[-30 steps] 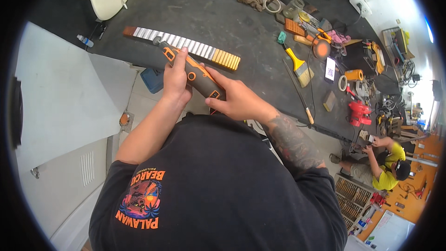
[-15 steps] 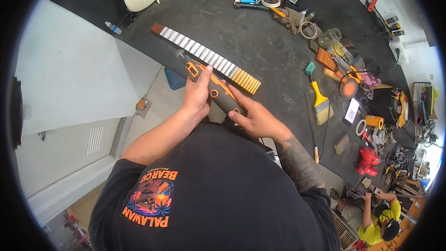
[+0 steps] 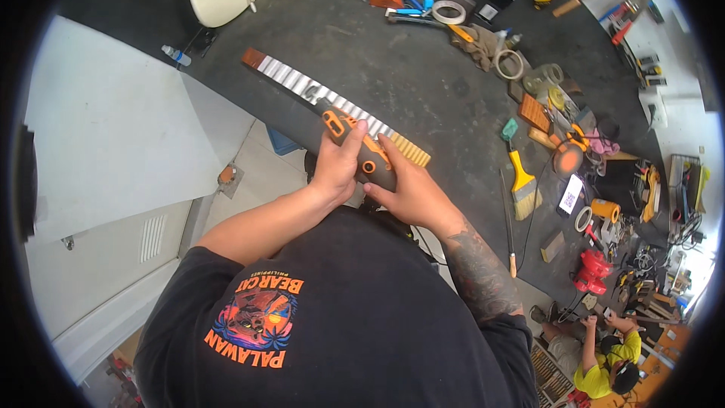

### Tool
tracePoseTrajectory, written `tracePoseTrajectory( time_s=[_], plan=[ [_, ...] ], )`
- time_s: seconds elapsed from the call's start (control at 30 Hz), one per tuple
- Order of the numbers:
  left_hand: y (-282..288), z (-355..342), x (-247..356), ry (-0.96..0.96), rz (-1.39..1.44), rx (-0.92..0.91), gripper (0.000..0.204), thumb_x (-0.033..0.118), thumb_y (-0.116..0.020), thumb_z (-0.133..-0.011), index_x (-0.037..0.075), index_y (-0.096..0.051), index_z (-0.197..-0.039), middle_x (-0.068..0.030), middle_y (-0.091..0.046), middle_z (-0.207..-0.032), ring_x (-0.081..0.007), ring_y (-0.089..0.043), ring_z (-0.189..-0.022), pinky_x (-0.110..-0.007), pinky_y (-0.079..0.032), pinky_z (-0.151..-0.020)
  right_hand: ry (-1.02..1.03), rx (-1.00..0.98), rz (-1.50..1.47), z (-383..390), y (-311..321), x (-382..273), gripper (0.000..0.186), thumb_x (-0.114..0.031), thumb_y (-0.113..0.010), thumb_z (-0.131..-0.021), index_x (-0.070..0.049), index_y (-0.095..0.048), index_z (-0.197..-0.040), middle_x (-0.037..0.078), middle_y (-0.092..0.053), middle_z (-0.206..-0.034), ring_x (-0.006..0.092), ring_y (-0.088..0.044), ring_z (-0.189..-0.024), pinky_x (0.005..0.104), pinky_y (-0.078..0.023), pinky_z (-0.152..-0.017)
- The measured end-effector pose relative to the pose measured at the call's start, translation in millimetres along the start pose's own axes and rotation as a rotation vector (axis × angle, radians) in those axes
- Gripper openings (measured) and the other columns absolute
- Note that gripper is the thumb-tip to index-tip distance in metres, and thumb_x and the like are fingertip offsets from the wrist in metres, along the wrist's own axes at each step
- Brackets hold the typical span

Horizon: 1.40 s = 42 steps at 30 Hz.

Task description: The person uses a rotary tool with a small polishing attachment to buff and polish the frets on a guitar neck at a workbench.

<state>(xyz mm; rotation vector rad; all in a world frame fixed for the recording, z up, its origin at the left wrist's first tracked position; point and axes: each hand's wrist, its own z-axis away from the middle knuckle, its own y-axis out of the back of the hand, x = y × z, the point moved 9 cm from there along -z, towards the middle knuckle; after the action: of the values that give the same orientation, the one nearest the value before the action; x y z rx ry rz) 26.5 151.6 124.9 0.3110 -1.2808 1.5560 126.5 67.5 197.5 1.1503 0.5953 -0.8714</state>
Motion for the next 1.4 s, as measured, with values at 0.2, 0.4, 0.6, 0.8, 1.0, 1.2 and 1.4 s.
tracePoseTrajectory(
  time_s=[0.2,0.4,0.6,0.8,1.0,1.2,1.4],
  plan=[
    [16.7,-39.2,34.8,0.306,-0.113,-0.204,0.039,0.044,-0.065,-0.108,0.009,-0.058,-0.124,-0.0048,-0.067,-0.112,-0.0148,-0.071,-0.095,-0.032,-0.061,-0.085,-0.135,0.105,0.296,-45.7,9.3,-43.9,0.08,-0.025,-0.079,-0.092,-0.015,-0.043,-0.163,0.022,-0.069,-0.115,0.0406,-0.071,-0.105,0.0474,-0.058,-0.089],
    [62.0,-90.5,73.2,0.353,-0.042,-0.201,0.037,0.04,-0.067,-0.107,0.007,-0.061,-0.123,-0.0051,-0.069,-0.109,-0.0136,-0.071,-0.097,-0.032,-0.061,-0.08,0.047,0.191,0.619,-121.8,-18.0,-81.5,0.076,-0.028,-0.079,-0.094,-0.018,-0.046,-0.162,0.017,-0.065,-0.107,0.0347,-0.07,-0.097,0.0441,-0.059,-0.084],
    [125.1,-124.9,80.0,0.375,-0.185,-0.023,0.042,0.043,-0.071,-0.103,0.003,-0.068,-0.117,-0.0063,-0.073,-0.106,-0.0144,-0.074,-0.091,-0.031,-0.063,-0.072,0.099,0.082,0.614,-185.3,-57.0,-68.6,0.075,-0.028,-0.079,-0.094,-0.019,-0.046,-0.161,0.017,-0.064,-0.105,0.0335,-0.069,-0.092,0.0454,-0.059,-0.082],
    [152.3,-143.7,73.6,0.426,-0.333,0.043,0.05,0.048,-0.07,-0.102,0.0,-0.071,-0.115,-0.0084,-0.075,-0.102,-0.0154,-0.075,-0.087,-0.031,-0.062,-0.064,0.069,-0.021,0.576,-213.3,-65.9,-59.2,0.075,-0.031,-0.077,-0.095,-0.02,-0.045,-0.162,0.017,-0.063,-0.103,0.0338,-0.069,-0.092,0.0453,-0.059,-0.082],
    [154.2,-155.9,77.1,0.411,-0.386,0.046,0.049,0.046,-0.07,-0.102,0.0,-0.072,-0.116,-0.0091,-0.076,-0.102,-0.0162,-0.077,-0.087,-0.03,-0.064,-0.063,0.027,-0.088,0.522,-228.6,-62.9,-54.4,0.076,-0.034,-0.076,-0.097,-0.021,-0.043,-0.163,0.018,-0.065,-0.105,0.0343,-0.071,-0.094,0.0456,-0.059,-0.082],
    [150.6,-153.1,79.3,0.457,-0.389,0.125,0.048,0.045,-0.07,-0.102,-0.001,-0.072,-0.114,-0.0086,-0.076,-0.099,-0.0156,-0.076,-0.084,-0.03,-0.063,-0.062,0.061,-0.116,0.491,-232.3,-58.7,-47.0,0.076,-0.035,-0.076,-0.097,-0.02,-0.042,-0.164,0.018,-0.065,-0.103,0.0359,-0.072,-0.092,0.0462,-0.06,-0.081],
    [152.9,-155.4,74.5,0.474,-0.374,0.182,0.047,0.044,-0.07,-0.103,-0.001,-0.073,-0.114,-0.0089,-0.075,-0.099,-0.015,-0.075,-0.084,-0.03,-0.063,-0.063,0.047,-0.132,0.446,-238.4,-58.1,-44.0,0.075,-0.034,-0.077,-0.096,-0.019,-0.044,-0.162,0.02,-0.065,-0.105,0.0378,-0.073,-0.092,0.0471,-0.061,-0.081]
  ],
)
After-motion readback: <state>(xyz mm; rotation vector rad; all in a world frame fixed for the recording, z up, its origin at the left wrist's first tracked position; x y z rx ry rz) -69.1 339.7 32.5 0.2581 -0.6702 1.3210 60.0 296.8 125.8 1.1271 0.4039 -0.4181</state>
